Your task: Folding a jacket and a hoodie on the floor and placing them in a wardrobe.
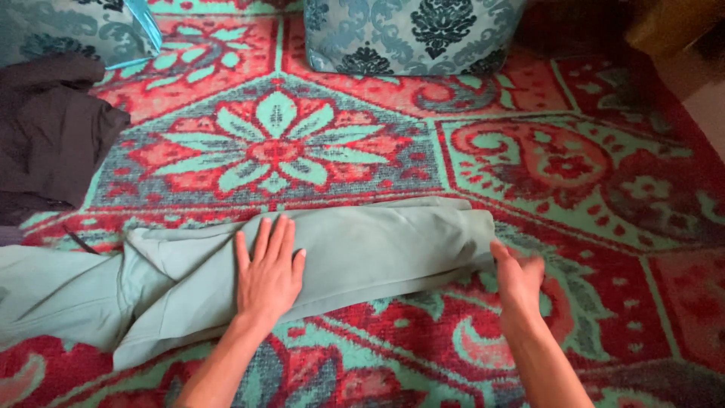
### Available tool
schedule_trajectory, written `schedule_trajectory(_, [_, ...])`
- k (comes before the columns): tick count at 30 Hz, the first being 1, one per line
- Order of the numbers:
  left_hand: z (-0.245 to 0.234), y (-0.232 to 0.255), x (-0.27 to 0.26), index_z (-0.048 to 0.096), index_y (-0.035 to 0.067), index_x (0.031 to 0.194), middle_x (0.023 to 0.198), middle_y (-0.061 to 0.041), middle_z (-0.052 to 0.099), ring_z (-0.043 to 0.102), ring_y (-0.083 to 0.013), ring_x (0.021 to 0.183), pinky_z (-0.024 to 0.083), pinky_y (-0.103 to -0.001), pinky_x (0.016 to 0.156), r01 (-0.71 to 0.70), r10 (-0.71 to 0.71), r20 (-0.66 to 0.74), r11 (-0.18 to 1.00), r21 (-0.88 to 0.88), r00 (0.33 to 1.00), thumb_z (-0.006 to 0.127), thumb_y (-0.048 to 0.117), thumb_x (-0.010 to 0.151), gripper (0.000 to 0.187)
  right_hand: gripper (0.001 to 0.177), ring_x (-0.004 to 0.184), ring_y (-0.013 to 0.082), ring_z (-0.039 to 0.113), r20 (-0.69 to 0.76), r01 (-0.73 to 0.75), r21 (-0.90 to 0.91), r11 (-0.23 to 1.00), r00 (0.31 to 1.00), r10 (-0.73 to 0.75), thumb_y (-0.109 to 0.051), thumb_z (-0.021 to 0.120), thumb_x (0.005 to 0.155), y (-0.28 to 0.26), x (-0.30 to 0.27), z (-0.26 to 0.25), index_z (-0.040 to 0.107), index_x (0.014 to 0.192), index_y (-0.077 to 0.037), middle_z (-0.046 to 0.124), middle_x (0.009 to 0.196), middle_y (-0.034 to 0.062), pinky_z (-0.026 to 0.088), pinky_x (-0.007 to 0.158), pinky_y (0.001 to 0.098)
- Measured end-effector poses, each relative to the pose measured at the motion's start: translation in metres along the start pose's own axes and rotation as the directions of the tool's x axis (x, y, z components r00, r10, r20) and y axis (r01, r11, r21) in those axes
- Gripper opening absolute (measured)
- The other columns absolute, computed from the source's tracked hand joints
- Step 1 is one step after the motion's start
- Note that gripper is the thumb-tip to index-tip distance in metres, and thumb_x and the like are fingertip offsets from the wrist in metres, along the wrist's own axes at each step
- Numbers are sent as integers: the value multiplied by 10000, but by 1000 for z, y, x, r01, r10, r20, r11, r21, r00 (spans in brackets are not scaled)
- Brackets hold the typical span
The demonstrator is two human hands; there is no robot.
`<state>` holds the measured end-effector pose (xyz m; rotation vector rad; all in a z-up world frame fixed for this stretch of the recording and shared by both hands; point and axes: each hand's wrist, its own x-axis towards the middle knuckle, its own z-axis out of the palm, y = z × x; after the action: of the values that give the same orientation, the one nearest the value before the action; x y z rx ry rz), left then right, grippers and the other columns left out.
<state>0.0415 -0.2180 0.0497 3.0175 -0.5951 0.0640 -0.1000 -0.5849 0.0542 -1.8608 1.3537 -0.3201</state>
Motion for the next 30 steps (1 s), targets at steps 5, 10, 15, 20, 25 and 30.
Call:
schedule_trajectory(5, [-49, 99, 0, 645, -31, 1190, 1084, -162, 643, 564, -337, 891, 449, -479, 778, -537, 245, -540, 689, -487, 805, 533, -180, 823, 411, 719, 1385, 254, 551, 389, -641, 492, 590, 767, 510, -352, 771, 813, -77, -73, -17, 545, 1449, -104, 484, 1557, 200, 552, 989, 413])
schedule_trajectory(10, [-7, 196, 14, 406, 74, 1555, 1657, -118, 335, 217, -289, 1556, 127, -470, 1248, -293, 362, -53, 650, -701, 931, 347, 353, 1071, 561, 268, 634, 126, 278, 472, -643, 554, 528, 766, 437, -219, 806, 792, -57, -49, -1, 619, 964, -131, 274, 767, -25, 253, 552, 296])
schedule_trajectory(15, [-18, 226, 15, 201, 129, 1632, 1711, -110, 169, 84, -261, 1587, -34, -467, 1254, -73, 246, 117, 647, -759, 962, 299, 502, 1025, 719, 181, 790, 191, 531, 452, -549, 688, 475, 836, 310, -44, 682, 846, -56, -40, 4, 604, 985, -131, 613, 855, 50, 387, 585, 377])
schedule_trajectory(20, [-41, 234, 16, 238, 137, 1645, 1696, -273, 108, 71, -419, 1577, -24, -558, 1262, 104, 245, 230, 439, -892, 942, 449, 552, 1019, 781, 247, 861, 247, 598, 358, -418, 802, 427, 908, 219, 5, 680, 826, -43, -33, 12, 635, 1048, -94, 570, 924, 61, 577, 774, 472])
schedule_trajectory(25, [-96, 251, 18, 162, 153, 1663, 1731, -113, 69, 87, -288, 1588, 69, -438, 1291, 521, 317, 431, -301, -799, 845, 447, 627, 993, 868, 316, 791, 210, 592, 188, -216, 808, 549, 976, 107, -26, 651, 718, -35, -11, -5, 634, 1010, -148, 581, 853, 45, 532, 719, 361])
schedule_trajectory(30, [-87, 219, 37, 143, 190, 1666, 1729, -151, 72, 66, -321, 1606, 2, -553, 1266, 566, 308, 537, -710, -419, 785, 470, 853, 859, 1094, 565, 855, 133, 522, 14, 215, 570, 793, 963, -271, 84, 599, 632, -74, -58, -2, 586, 1152, -138, 558, 952, 22, 415, 721, 283])
